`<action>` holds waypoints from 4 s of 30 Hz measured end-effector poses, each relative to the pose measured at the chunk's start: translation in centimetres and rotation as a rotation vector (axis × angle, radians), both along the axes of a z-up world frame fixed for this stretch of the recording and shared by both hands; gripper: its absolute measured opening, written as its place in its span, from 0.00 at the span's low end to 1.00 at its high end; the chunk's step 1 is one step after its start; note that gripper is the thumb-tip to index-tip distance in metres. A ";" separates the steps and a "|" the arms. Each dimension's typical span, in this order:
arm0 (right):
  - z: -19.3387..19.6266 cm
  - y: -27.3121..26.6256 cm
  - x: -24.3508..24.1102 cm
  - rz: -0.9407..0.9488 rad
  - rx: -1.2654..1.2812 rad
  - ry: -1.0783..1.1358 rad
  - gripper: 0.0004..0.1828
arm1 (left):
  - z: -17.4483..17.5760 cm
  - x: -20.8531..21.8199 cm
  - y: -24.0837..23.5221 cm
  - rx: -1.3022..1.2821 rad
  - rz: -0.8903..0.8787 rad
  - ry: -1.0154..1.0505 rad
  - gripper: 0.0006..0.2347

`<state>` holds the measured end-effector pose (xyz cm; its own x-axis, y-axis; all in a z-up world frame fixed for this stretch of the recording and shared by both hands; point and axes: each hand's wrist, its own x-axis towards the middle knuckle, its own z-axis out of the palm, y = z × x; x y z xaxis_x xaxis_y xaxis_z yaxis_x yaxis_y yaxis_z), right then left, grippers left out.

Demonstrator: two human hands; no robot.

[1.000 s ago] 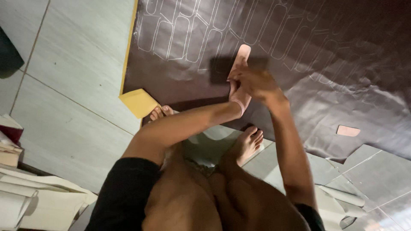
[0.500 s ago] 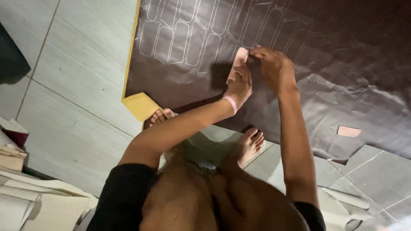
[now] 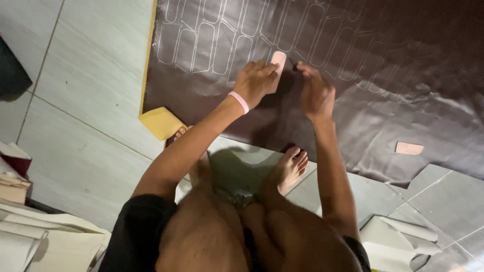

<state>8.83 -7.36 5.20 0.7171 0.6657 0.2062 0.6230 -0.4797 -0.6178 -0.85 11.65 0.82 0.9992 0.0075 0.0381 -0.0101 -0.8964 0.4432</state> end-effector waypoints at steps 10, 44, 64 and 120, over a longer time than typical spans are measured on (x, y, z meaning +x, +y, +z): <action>0.4 -0.5 -3.0 0.026 -0.158 0.245 0.14 | -0.2 0.2 0.3 0.039 -0.044 0.024 0.08; 22.1 -27.8 -10.7 -0.169 -0.265 -0.118 0.07 | 1.3 -6.1 -5.0 -0.355 -0.388 -0.189 0.22; 31.2 -31.0 -6.6 -0.085 -0.290 -0.306 0.08 | -0.8 -26.3 5.7 0.516 0.162 -0.194 0.16; -1.7 -5.0 -17.7 -0.140 -0.392 0.093 0.36 | 2.4 -16.6 -2.9 -0.373 0.314 0.107 0.18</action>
<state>-8.89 -12.37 3.48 0.8098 0.5757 -0.1128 0.4853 -0.7655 -0.4226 -17.44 8.70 3.22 0.9447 0.3024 -0.1270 0.2979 -0.6290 0.7181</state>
